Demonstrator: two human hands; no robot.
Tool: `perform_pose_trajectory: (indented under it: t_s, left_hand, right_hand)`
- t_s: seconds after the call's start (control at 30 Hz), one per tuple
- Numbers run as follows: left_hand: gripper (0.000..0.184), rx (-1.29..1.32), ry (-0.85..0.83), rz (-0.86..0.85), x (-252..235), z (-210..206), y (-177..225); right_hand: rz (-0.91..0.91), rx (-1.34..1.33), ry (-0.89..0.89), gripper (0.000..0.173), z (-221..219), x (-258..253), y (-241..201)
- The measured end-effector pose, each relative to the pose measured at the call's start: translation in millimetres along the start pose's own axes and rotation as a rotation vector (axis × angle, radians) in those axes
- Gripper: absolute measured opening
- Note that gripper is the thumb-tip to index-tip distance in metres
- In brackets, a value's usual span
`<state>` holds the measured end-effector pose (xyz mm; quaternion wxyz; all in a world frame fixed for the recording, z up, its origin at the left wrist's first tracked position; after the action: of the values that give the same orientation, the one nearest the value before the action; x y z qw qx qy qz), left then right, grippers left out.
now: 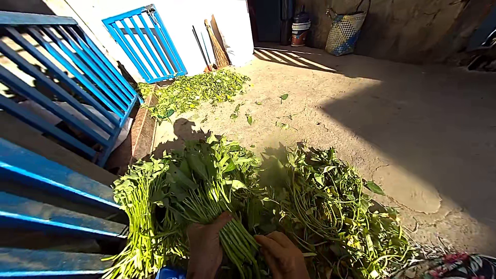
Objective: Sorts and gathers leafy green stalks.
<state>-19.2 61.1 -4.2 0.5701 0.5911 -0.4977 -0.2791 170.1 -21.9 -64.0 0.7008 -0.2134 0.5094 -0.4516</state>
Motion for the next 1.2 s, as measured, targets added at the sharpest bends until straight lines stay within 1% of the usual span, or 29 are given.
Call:
perform_pose_trajectory:
  t_s: [0.13, 0.2, 0.23, 0.27, 0.33, 0.37, 0.4, 0.43, 0.5, 0.57, 0.63, 0.67, 0.7, 0.73, 0.77, 0.83, 0.87, 0.9, 0.93, 0.97, 1.0, 1.03, 1.07, 1.1, 1.13, 1.17, 1.2]
  left_hand:
    - [0.050, 0.008, -0.008, -0.052, -0.3, -0.6, 3.1]
    - [0.047, 0.015, -0.023, -0.069, -0.2, -0.8, 3.6]
    - [0.045, 0.017, -0.037, -0.078, -0.6, -1.4, 4.8]
    - [0.045, 0.016, -0.053, -0.085, -0.9, -2.3, 6.1]
    - [0.044, 0.017, -0.093, -0.084, -0.5, -5.4, 6.3]
    - [0.044, 0.016, -0.116, -0.074, 0.8, -7.1, 4.3]
    - [0.044, 0.016, -0.134, -0.062, 2.2, -9.1, 2.3]
    - [0.046, 0.015, -0.149, -0.054, 4.1, -11.4, 1.1]
    - [0.050, 0.024, -0.177, -0.045, 6.4, -16.1, 0.9]
    - [0.054, 0.037, -0.220, -0.029, 5.0, -16.3, 1.8]
    - [0.054, 0.046, -0.248, -0.017, 4.3, -15.3, 1.9]
    - [0.053, 0.045, -0.252, -0.013, 4.5, -15.2, 2.0]
    - [0.052, 0.046, -0.252, -0.010, 4.8, -15.1, 1.9]
    - [0.052, 0.050, -0.249, -0.006, 4.9, -14.8, 1.6]
    - [0.051, 0.057, -0.234, -0.002, 4.8, -14.1, 1.4]
    - [0.049, 0.066, -0.178, 0.008, 2.7, -10.9, 1.7]
    - [0.049, 0.077, -0.145, 0.009, 0.9, -8.3, 2.4]
    - [0.048, 0.083, -0.115, 0.004, -1.4, -5.4, 3.8]
    - [0.048, 0.086, -0.096, -0.005, -3.9, -2.2, 5.6]
    - [0.048, 0.089, -0.084, -0.014, -6.2, 0.2, 7.8]
    - [0.046, 0.090, -0.076, -0.024, -7.3, 2.2, 9.6]
    - [0.045, 0.083, -0.076, -0.033, -6.7, 3.4, 10.8]
    - [0.046, 0.070, -0.080, -0.043, -6.0, 3.6, 11.8]
    - [0.047, 0.046, -0.086, -0.053, -5.6, 2.6, 12.5]
    - [0.048, 0.018, -0.097, -0.059, -4.4, 0.8, 12.0]
    - [0.050, -0.011, -0.119, -0.063, -2.2, -2.1, 10.7]
    - [0.052, -0.043, -0.150, -0.066, 0.7, -6.1, 9.7]
  right_hand:
    - [0.056, 0.125, -0.021, 0.030, 5.2, -2.9, -6.3]
    - [0.073, 0.143, -0.029, 0.029, 5.9, -3.4, -5.8]
    - [0.057, 0.128, -0.038, 0.027, 5.3, -5.8, -4.5]
    - [0.023, 0.102, -0.056, 0.031, 3.5, -9.6, -3.0]
    - [-0.049, 0.038, -0.057, 0.059, -4.1, -23.2, -0.4]
    - [-0.086, -0.013, -0.046, 0.070, -9.1, -31.1, 0.2]
    - [-0.126, -0.080, -0.047, 0.073, -14.0, -40.2, 0.5]
    - [-0.168, -0.175, -0.052, 0.071, -18.2, -49.2, -0.2]
    - [-0.236, -0.392, -0.022, 0.056, -20.7, -63.9, -5.5]
    - [-0.291, -0.619, 0.087, 0.040, -21.0, -69.6, -9.7]
    - [-0.385, -0.880, 0.196, 0.025, -22.7, -67.3, -8.6]
    - [-0.416, -0.987, 0.255, 0.020, -23.1, -65.9, -6.9]
    - [-0.417, -1.039, 0.300, 0.019, -22.7, -65.0, -5.2]
    - [-0.372, -1.009, 0.320, 0.018, -21.4, -64.5, -4.2]
    - [-0.283, -0.888, 0.311, 0.018, -19.3, -63.6, -4.4]
    - [-0.069, -0.431, 0.225, 0.020, -13.0, -57.9, -9.0]
    - [0.014, -0.198, 0.150, 0.023, -9.5, -51.5, -12.6]
    - [0.071, -0.017, 0.033, 0.022, -5.6, -43.2, -17.3]
    - [0.066, 0.092, -0.153, 0.022, -1.1, -34.4, -20.9]
    - [-0.015, 0.151, -0.419, 0.022, 3.6, -26.1, -19.9]
    - [-0.145, 0.200, -0.727, 0.024, 8.3, -17.0, -14.0]
    - [-0.289, 0.256, -0.988, 0.028, 14.6, -8.6, -6.5]
    - [-0.389, 0.333, -1.105, 0.034, 22.6, -5.6, -1.3]
    - [-0.409, 0.402, -1.094, 0.041, 30.9, -10.9, -2.3]
    - [-0.345, 0.443, -0.977, 0.041, 38.1, -22.1, -9.1]
    - [-0.215, 0.461, -0.802, 0.037, 43.3, -36.4, -20.2]
    - [-0.047, 0.471, -0.582, 0.033, 45.5, -52.0, -32.7]
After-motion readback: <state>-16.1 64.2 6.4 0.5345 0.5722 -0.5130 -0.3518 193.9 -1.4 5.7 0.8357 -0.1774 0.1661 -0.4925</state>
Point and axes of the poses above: each hand's wrist, its own x-axis away from the middle knuckle, its own z-axis out of the back of the hand, y = z × x, the point moved 6 cm from there along -x, towards the middle knuckle, and after that the axes turned 9 degrees about z, right-handed, at the moved point
